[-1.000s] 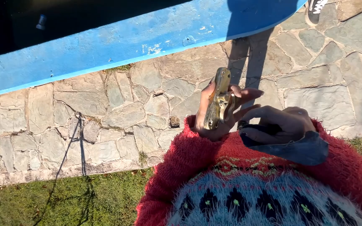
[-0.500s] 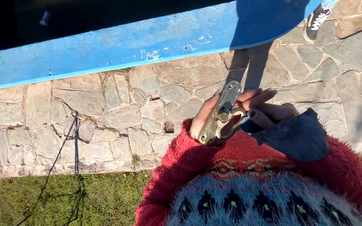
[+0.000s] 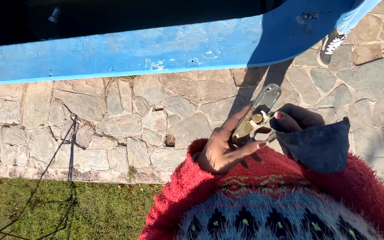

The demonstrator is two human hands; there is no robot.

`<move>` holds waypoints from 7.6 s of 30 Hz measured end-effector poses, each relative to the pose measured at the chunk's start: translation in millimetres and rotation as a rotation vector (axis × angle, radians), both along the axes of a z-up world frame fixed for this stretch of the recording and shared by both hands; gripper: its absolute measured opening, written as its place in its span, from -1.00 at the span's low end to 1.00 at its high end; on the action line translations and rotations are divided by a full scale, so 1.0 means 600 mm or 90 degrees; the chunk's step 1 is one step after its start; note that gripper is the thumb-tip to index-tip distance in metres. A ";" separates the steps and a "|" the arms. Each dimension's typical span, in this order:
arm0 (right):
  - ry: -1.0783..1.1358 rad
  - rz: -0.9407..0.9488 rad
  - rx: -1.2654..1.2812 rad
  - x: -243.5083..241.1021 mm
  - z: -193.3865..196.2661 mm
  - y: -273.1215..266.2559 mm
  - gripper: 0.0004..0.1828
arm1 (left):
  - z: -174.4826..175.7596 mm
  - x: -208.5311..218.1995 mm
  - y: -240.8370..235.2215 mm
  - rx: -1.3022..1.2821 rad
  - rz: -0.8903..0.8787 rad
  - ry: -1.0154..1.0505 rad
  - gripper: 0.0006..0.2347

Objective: Cleaning and inspecting small metal hardware and tools using sandpaper and a cloth.

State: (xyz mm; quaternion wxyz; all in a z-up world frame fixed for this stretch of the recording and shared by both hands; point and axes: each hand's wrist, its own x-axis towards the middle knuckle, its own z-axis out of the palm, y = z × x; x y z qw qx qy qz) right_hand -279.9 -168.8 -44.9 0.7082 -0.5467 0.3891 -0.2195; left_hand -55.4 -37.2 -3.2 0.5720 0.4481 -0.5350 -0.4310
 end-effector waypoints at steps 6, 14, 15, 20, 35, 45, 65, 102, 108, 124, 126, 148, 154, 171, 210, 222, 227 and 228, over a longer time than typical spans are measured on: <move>0.077 0.280 -0.258 -0.021 0.121 -0.030 -0.46 | 0.062 -0.031 0.002 0.042 0.022 -0.052 -0.44; 0.127 0.210 -0.169 -0.052 0.113 -0.018 -0.71 | 0.112 -0.051 0.009 0.037 -0.038 -0.107 -0.45; 0.121 0.229 -0.178 -0.052 0.117 -0.015 -0.72 | 0.114 -0.054 0.008 0.074 -0.048 -0.097 -0.45; 0.093 0.208 -0.170 -0.075 0.114 -0.009 -0.69 | 0.133 -0.061 0.008 0.045 -0.057 -0.113 -0.47; 0.166 0.236 -0.164 -0.066 0.112 -0.001 -0.67 | 0.155 -0.063 0.020 0.145 -0.064 -0.202 -0.40; 0.088 0.173 0.031 -0.063 0.111 0.009 -0.65 | 0.147 -0.063 0.029 0.117 -0.025 -0.184 -0.44; 0.077 0.105 0.089 -0.037 0.119 0.007 -0.64 | 0.137 -0.059 0.018 0.167 -0.036 -0.228 -0.41; 0.164 0.076 0.093 -0.053 0.102 -0.010 -0.62 | 0.112 -0.056 -0.001 0.155 -0.097 -0.216 -0.43; 0.214 0.054 0.037 -0.032 0.115 0.001 -0.64 | 0.112 -0.049 0.008 0.088 -0.067 -0.260 -0.43; 0.170 0.133 0.013 -0.041 0.098 -0.025 -0.61 | 0.113 -0.043 -0.008 0.068 -0.087 -0.146 -0.46; 0.145 0.147 0.014 -0.044 0.106 -0.026 -0.63 | 0.118 -0.042 -0.015 0.065 -0.110 -0.195 -0.38; 0.052 0.119 0.037 -0.061 0.085 -0.037 -0.61 | 0.129 -0.062 -0.035 0.092 -0.110 -0.317 -0.38; 0.149 0.069 -0.027 -0.038 0.048 -0.035 -0.62 | 0.087 -0.060 -0.037 -0.014 -0.052 -0.339 -0.39; 0.153 0.102 0.063 -0.024 0.110 -0.007 -0.60 | -0.047 -0.065 -0.003 0.137 -0.136 0.220 -0.56; -0.163 -0.091 0.141 0.268 0.067 0.092 -0.62 | 0.003 0.226 0.014 0.166 -0.235 0.312 -0.49; -0.168 -0.125 0.096 0.318 0.068 0.105 -0.51 | 0.009 0.271 0.006 0.143 -0.247 0.239 -0.49; -0.157 -0.147 0.116 0.325 0.069 0.107 -0.56 | 0.020 0.270 0.002 0.182 -0.202 0.324 -0.51; -0.149 -0.150 0.119 0.325 0.070 0.108 -0.57 | 0.022 0.268 0.002 0.191 -0.186 0.332 -0.51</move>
